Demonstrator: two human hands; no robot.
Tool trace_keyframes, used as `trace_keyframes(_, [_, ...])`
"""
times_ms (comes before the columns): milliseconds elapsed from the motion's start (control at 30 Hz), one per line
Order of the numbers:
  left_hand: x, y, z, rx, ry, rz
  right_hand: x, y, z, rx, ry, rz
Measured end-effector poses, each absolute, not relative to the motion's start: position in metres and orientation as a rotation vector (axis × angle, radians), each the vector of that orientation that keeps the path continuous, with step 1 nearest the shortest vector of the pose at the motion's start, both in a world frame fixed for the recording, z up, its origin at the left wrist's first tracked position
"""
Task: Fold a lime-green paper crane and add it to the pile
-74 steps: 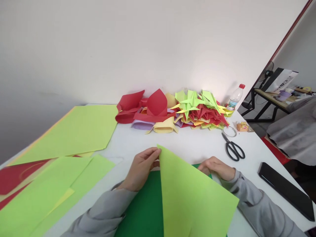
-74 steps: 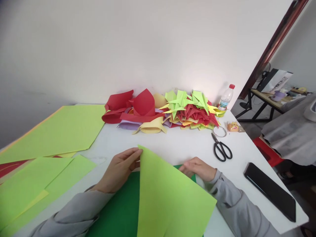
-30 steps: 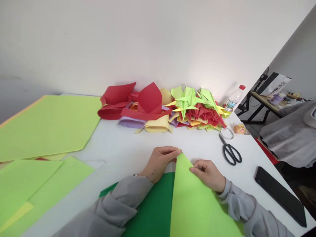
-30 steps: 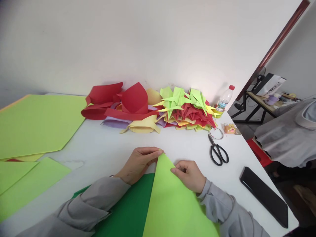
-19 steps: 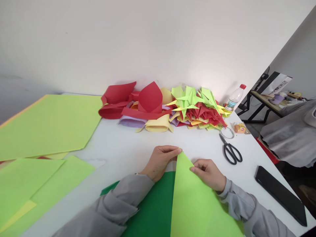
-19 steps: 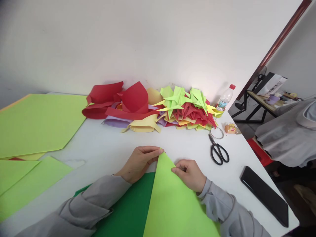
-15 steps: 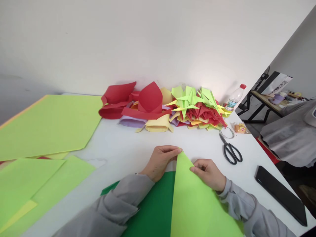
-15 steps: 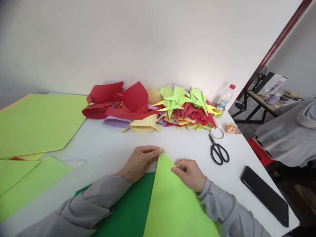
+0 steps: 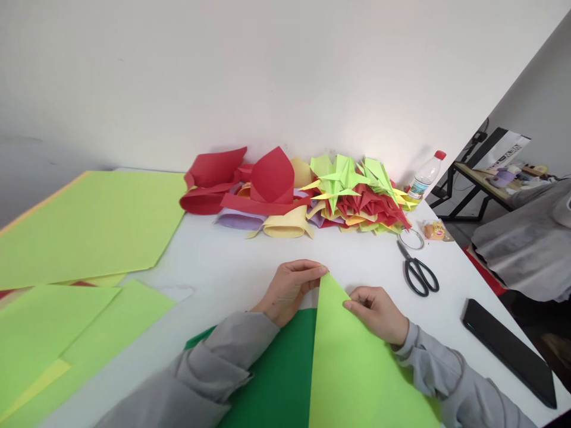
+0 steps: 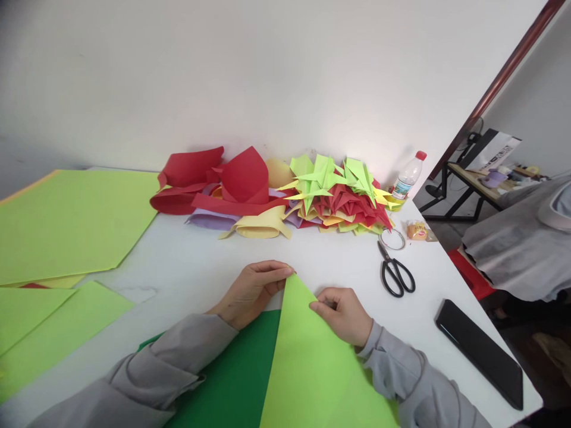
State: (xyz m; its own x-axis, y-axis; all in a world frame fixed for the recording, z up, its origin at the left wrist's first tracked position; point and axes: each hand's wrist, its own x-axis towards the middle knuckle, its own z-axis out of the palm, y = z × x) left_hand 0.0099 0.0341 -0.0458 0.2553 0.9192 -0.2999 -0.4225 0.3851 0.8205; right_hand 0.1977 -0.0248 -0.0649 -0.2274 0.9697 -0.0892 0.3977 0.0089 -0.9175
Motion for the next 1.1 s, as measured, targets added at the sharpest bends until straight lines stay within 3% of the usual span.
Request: trace_keyframes(1100, [0.0074, 0.0321, -0.0484, 0.734, 0.791, 1.031, 0.197, -0.0245, -0.0646, -1.456, -1.68, 1.203])
